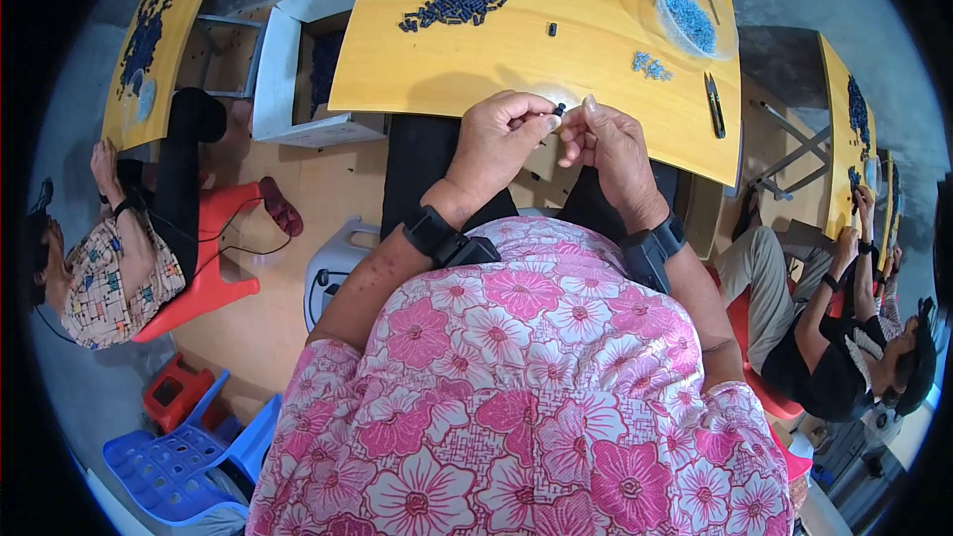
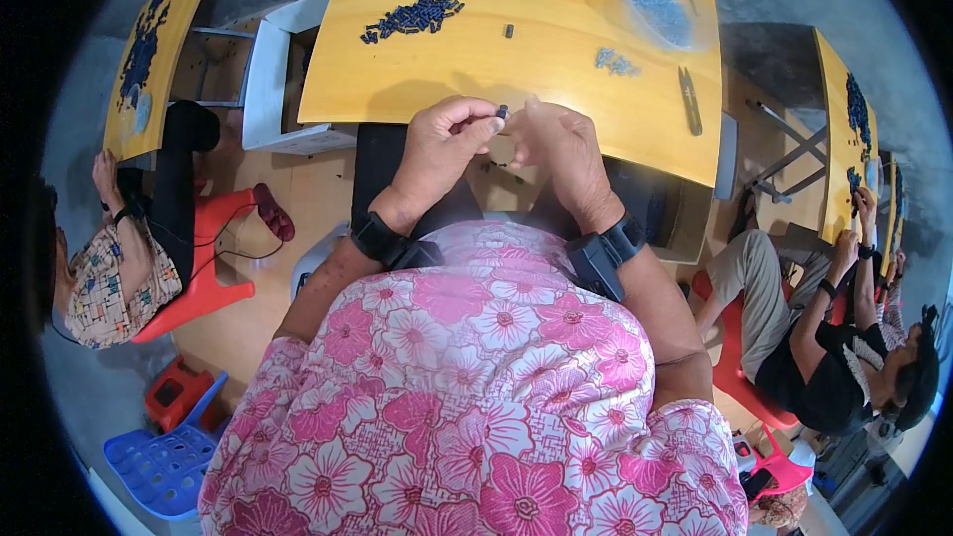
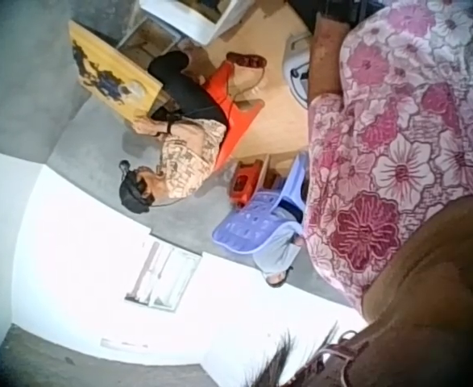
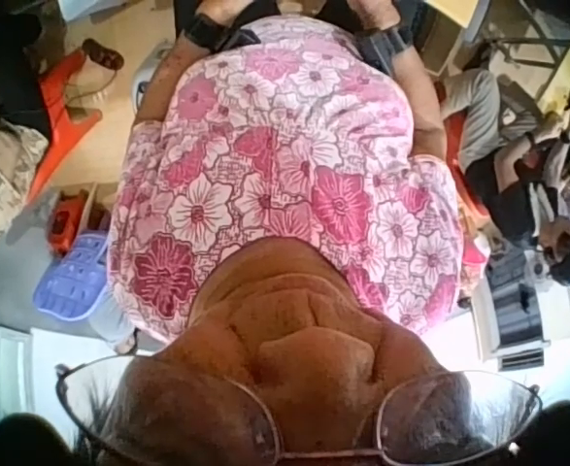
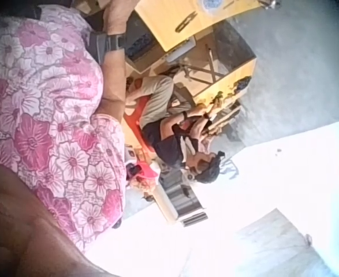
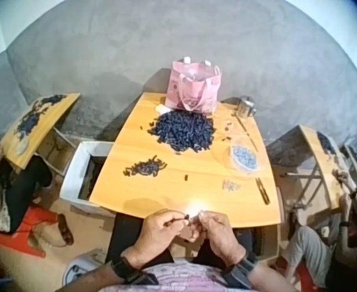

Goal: The person is seen assembling small rubber and plastic components onto a table.

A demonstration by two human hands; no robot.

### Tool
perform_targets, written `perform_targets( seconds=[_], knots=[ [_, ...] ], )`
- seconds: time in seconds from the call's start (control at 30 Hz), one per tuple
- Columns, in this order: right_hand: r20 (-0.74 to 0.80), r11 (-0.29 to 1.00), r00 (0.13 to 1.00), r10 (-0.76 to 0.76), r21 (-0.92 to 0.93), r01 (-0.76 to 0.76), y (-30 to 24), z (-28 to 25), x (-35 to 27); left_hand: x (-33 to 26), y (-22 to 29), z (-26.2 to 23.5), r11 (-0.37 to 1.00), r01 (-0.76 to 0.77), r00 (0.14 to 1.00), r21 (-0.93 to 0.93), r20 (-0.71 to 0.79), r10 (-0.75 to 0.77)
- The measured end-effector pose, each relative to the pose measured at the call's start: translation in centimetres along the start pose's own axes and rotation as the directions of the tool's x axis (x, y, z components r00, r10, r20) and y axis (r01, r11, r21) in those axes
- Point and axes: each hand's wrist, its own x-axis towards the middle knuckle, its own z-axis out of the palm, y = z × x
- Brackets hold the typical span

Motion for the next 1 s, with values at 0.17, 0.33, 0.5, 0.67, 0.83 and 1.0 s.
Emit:
perform_targets(
  seconds=[0.17, 0.33, 0.5, 0.67, 0.83, 1.0],
  knots=[
    [0.091, 0.992, 0.989, 0.115, 0.041, -0.119, -0.2, -0.2, 0.2, 0.0, 1.4, 0.1, 0.948, -0.195, 0.980, 0.253, 0.027, 0.195],
    [0.155, 0.991, 0.982, 0.111, 0.063, -0.122, -0.4, -0.4, 0.1, 0.0, 2.0, 0.2, 0.932, -0.214, 0.975, 0.292, 0.014, 0.220],
    [0.195, 0.986, 0.973, 0.120, 0.093, -0.140, -0.4, -0.5, 0.0, 0.1, 2.2, 0.2, 0.882, -0.279, 0.956, 0.380, 0.019, 0.294],
    [0.289, 0.990, 0.955, 0.067, 0.098, -0.099, -0.5, -0.7, 0.0, 0.0, 2.4, 0.5, 0.891, -0.299, 0.950, 0.342, 0.020, 0.312],
    [0.246, 0.960, 0.969, -0.013, -0.268, 0.081, -0.8, -0.9, -0.3, -0.2, 1.2, 0.3, 0.982, -0.143, 0.989, 0.121, 0.055, 0.137],
    [0.249, 0.777, 0.960, -0.127, -0.576, 0.253, -1.7, -0.1, -1.2, -0.6, 1.2, 0.4, 0.989, -0.007, 0.983, -0.150, 0.181, 0.035]
  ],
)
